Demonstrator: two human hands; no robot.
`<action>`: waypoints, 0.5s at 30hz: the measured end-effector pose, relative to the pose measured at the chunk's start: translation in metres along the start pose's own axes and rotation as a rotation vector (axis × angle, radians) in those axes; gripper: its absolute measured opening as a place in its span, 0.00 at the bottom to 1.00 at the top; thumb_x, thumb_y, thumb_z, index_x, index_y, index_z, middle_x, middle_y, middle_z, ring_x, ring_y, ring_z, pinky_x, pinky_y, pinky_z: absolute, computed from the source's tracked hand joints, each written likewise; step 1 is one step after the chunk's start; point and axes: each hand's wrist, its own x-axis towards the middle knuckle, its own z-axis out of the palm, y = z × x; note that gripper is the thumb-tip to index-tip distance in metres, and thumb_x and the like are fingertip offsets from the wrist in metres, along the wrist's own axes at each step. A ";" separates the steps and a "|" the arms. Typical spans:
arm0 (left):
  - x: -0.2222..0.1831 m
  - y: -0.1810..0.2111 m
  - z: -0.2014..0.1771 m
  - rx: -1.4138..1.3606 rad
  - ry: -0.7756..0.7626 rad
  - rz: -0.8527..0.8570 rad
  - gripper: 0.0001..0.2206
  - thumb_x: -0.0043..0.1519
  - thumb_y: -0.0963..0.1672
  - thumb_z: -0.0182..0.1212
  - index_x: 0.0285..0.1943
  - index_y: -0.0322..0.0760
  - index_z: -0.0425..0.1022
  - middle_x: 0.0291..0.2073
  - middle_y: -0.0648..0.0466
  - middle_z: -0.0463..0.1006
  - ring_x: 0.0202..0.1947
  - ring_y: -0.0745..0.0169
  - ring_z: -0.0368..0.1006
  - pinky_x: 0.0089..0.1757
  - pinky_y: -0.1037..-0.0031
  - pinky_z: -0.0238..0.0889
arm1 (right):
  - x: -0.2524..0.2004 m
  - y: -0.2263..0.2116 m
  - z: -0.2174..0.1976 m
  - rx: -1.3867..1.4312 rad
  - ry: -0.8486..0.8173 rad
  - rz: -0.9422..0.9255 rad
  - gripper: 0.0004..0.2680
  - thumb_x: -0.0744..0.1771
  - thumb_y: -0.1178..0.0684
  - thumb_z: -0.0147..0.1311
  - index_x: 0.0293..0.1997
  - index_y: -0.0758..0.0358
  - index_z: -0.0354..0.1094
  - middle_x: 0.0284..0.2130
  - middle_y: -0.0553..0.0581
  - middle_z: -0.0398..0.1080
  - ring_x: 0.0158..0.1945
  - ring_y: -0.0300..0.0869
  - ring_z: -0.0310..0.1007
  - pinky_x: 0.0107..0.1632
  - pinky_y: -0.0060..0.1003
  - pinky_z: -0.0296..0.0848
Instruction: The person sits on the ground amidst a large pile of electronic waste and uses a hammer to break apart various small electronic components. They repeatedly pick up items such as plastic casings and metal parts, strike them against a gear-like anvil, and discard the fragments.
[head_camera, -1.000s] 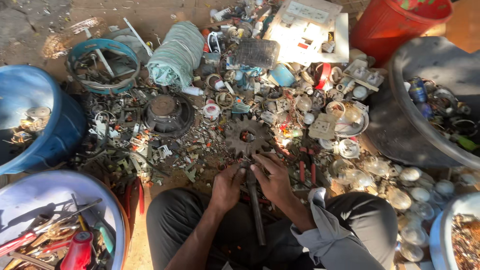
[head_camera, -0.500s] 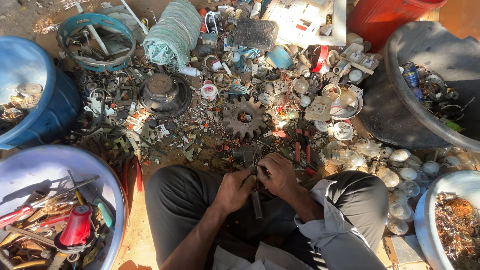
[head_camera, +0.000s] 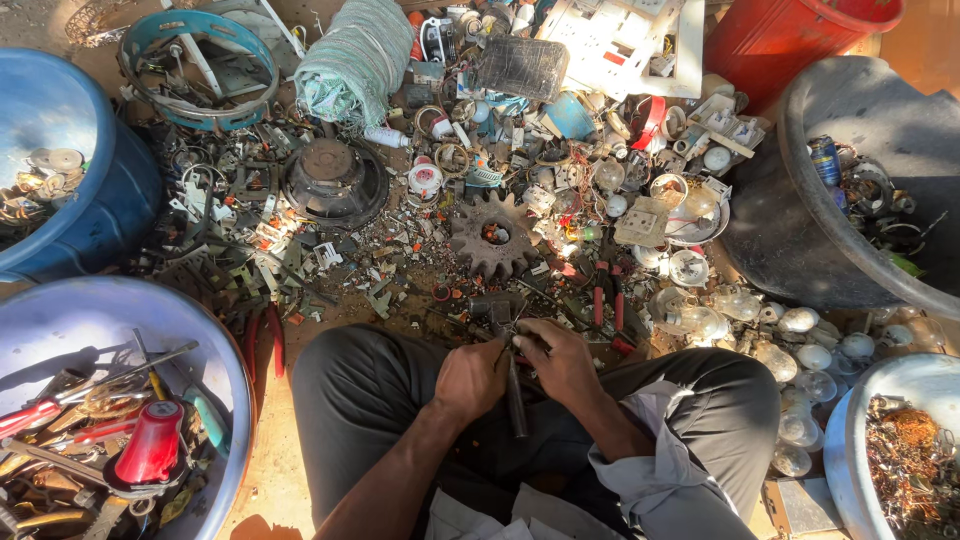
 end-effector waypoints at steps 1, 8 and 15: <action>-0.001 0.000 0.002 0.037 0.038 0.042 0.06 0.62 0.42 0.61 0.36 0.31 0.74 0.26 0.40 0.79 0.27 0.35 0.76 0.30 0.51 0.69 | -0.001 0.000 0.002 -0.009 0.001 0.011 0.09 0.67 0.57 0.62 0.51 0.66 0.74 0.41 0.59 0.79 0.41 0.45 0.81 0.44 0.37 0.77; 0.002 -0.001 0.007 0.124 0.002 0.077 0.07 0.63 0.42 0.61 0.35 0.32 0.72 0.25 0.43 0.79 0.25 0.41 0.77 0.29 0.54 0.70 | 0.008 0.004 0.005 -0.016 -0.046 0.039 0.05 0.67 0.58 0.58 0.45 0.66 0.74 0.37 0.60 0.78 0.40 0.47 0.80 0.43 0.41 0.77; 0.008 -0.005 0.009 -0.328 -0.041 -0.305 0.07 0.64 0.43 0.61 0.36 0.34 0.79 0.23 0.44 0.81 0.19 0.53 0.77 0.26 0.61 0.70 | 0.009 0.008 0.006 -0.022 -0.067 -0.138 0.04 0.67 0.59 0.53 0.43 0.67 0.65 0.34 0.62 0.70 0.36 0.50 0.74 0.39 0.44 0.72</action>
